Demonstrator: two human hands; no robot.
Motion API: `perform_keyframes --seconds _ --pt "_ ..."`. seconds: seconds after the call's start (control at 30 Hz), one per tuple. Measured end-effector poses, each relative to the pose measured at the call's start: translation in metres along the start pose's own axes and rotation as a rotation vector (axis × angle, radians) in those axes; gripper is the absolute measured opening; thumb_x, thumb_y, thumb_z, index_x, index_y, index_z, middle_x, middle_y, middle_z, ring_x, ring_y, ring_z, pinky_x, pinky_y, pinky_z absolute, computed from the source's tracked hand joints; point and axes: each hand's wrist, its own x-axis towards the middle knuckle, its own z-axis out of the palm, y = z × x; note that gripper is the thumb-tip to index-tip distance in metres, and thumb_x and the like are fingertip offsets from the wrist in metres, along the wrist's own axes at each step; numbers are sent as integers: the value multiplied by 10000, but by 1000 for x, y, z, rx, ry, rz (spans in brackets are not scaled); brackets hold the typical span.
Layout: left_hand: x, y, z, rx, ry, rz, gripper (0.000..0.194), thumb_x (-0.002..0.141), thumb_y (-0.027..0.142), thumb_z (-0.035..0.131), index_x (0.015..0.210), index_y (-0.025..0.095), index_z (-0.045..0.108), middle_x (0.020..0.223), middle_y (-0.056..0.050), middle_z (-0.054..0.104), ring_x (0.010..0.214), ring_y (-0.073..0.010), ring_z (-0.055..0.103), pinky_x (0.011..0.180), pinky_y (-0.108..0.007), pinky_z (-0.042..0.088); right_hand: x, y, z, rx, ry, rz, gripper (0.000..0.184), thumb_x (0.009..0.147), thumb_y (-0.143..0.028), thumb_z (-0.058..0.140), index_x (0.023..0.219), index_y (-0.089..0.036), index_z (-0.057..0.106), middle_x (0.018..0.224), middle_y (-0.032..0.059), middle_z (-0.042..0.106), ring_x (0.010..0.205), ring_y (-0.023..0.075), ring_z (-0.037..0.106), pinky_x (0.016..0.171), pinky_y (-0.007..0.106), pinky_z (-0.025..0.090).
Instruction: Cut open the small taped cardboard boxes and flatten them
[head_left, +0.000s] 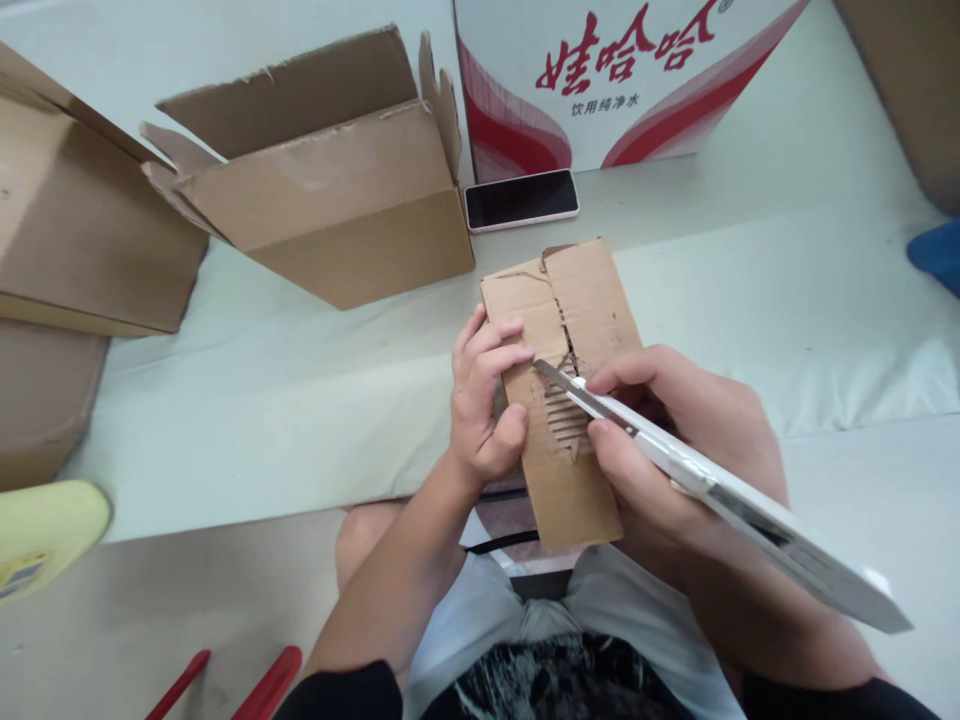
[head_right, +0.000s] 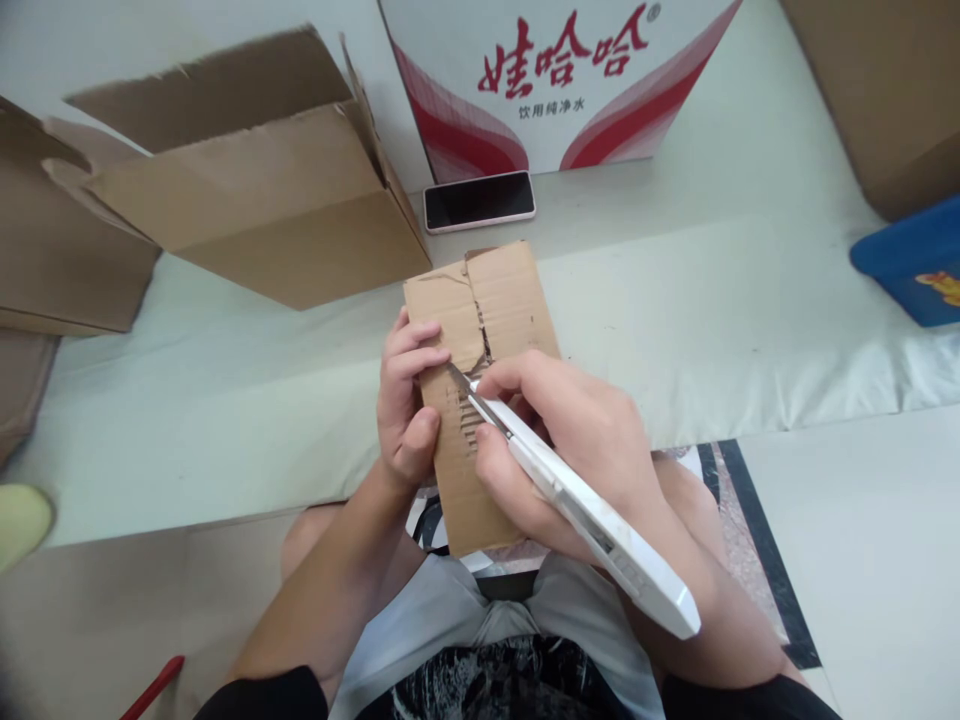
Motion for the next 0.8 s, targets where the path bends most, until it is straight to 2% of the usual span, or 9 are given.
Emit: perform_keyframes --seconds 0.3,0.47,0.8 --pt "0 0 -2 38 -28 -2 420 1072 592 362 1312 307 557 1377 -77 666 1350 -305 644 1293 -643 387 0 2 2 -15 13 -13 90 846 -191 627 917 -244 612 684 -65 675 460 77 515 494 237 427" --pt "0 0 -2 7 -13 3 409 1069 580 385 1313 307 566 1375 -72 663 1347 -293 639 1296 -625 391 2 0 2 -44 24 -19 53 862 -216 612 910 -237 617 676 -57 674 476 80 548 480 225 433" --pt "0 1 -2 -17 -17 2 404 1065 571 402 1317 304 571 1386 -79 659 1354 -301 630 1296 -621 386 2 0 1 -30 25 -24 55 854 -212 615 906 -232 617 683 -54 686 459 74 525 470 220 418"
